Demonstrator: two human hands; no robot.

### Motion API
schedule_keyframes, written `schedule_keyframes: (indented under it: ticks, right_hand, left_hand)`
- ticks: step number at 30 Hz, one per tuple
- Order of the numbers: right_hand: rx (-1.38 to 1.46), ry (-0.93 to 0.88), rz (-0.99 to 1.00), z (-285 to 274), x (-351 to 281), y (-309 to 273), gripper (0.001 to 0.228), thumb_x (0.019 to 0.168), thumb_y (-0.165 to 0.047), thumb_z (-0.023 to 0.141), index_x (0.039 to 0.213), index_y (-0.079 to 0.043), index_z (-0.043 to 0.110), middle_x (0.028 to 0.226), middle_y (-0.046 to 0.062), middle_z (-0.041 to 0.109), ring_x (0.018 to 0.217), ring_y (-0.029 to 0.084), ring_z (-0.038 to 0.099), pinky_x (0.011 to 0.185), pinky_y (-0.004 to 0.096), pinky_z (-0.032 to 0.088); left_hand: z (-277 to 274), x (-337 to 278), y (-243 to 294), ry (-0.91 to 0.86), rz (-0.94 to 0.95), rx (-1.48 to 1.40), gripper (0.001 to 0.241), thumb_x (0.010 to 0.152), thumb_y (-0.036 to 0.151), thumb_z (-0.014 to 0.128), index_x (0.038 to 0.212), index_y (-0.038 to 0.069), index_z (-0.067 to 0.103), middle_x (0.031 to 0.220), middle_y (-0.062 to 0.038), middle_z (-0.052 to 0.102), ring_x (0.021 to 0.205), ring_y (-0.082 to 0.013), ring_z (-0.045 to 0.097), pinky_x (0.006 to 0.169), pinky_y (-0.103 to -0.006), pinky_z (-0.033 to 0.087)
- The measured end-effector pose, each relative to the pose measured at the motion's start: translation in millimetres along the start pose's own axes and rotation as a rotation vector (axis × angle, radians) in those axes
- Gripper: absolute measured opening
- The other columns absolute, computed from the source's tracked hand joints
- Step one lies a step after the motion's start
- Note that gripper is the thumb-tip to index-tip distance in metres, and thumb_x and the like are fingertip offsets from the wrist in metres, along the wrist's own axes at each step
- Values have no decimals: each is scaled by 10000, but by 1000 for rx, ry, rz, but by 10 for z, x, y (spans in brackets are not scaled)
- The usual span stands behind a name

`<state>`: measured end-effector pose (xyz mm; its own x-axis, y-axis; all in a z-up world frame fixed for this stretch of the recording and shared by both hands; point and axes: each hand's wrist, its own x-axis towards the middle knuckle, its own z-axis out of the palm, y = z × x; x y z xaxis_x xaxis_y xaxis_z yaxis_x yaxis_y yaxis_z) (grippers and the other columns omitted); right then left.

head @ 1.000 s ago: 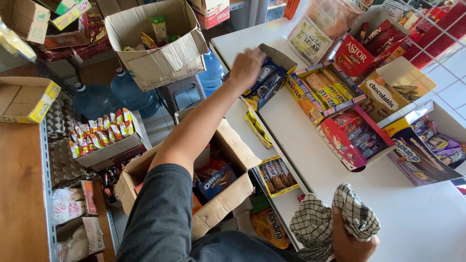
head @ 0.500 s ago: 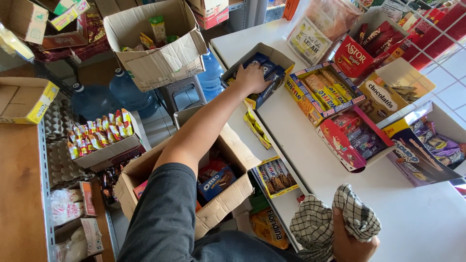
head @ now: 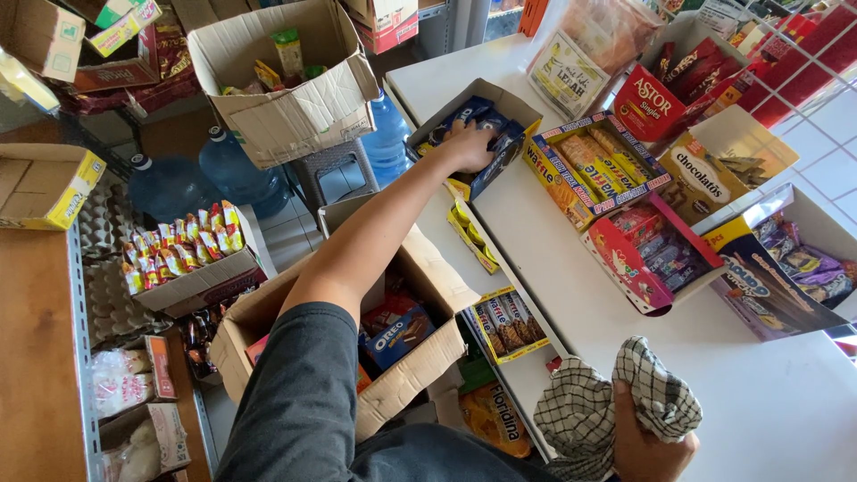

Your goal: Packing various snack and biscuit packets into a cardboard box in a grocery store setting.

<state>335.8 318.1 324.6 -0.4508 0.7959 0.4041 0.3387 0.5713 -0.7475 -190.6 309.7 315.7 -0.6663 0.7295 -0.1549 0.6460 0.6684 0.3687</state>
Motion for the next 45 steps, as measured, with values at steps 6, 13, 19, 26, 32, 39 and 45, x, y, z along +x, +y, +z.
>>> schedule_keyframes:
  ticks: [6,13,19,26,32,39,45]
  right_hand:
    - [-151,-9,28,-4,5,-44,329,929,-124,822,1202,38,735,1049,159,769,965,210,749,887,337,588]
    - [-78,10,-15,-1,1,4,340,934,-139,818,1197,50,715,1036,157,762,1008,215,749,923,335,587]
    - [-92,1,-35,-3,18,-54,354,941,-142,813,1233,36,722,1049,155,762,995,205,750,925,339,592]
    - [-110,-10,-27,-18,31,-138,353,945,-123,809,1243,42,719,1070,168,759,1046,223,747,933,349,590]
    - [-55,-8,-7,-6,10,-127,330,946,-112,801,1212,60,711,1076,171,758,1050,219,745,929,347,589]
    - [-123,-6,-18,-1,9,-57,345,935,-108,825,1207,70,708,1074,182,754,1049,222,741,936,345,586]
    - [-11,1,-20,-1,-6,-50,331,953,-109,806,1213,69,704,1086,177,755,1010,204,740,957,346,585]
  left_hand:
    - [-157,-4,12,8,-61,-135,613,909,430,665,1488,301,509,1538,-134,481,1477,-430,272,1202,-585,249]
    - [99,504,-384,167,13,-174,608,884,374,703,1446,192,560,1425,-165,576,1351,-379,492,1166,-479,364]
    - [69,636,-539,231,103,-162,509,911,276,680,1376,81,613,1310,-186,662,1234,-342,617,1083,-424,447]
    - [-188,227,-565,214,159,98,316,888,72,644,1182,67,759,1215,-203,720,1153,-372,679,998,-437,540]
    - [-661,-532,-334,406,93,571,534,725,174,840,1225,162,655,1371,-183,588,1258,-406,582,1008,-578,477]
    - [-802,-524,-756,-67,-127,-119,1266,674,242,972,1638,151,157,1399,-226,597,1097,-358,683,851,-456,605]
    - [-661,-373,-932,-109,-197,-523,1143,676,30,917,1598,209,265,1415,-161,547,989,-278,749,670,-348,633]
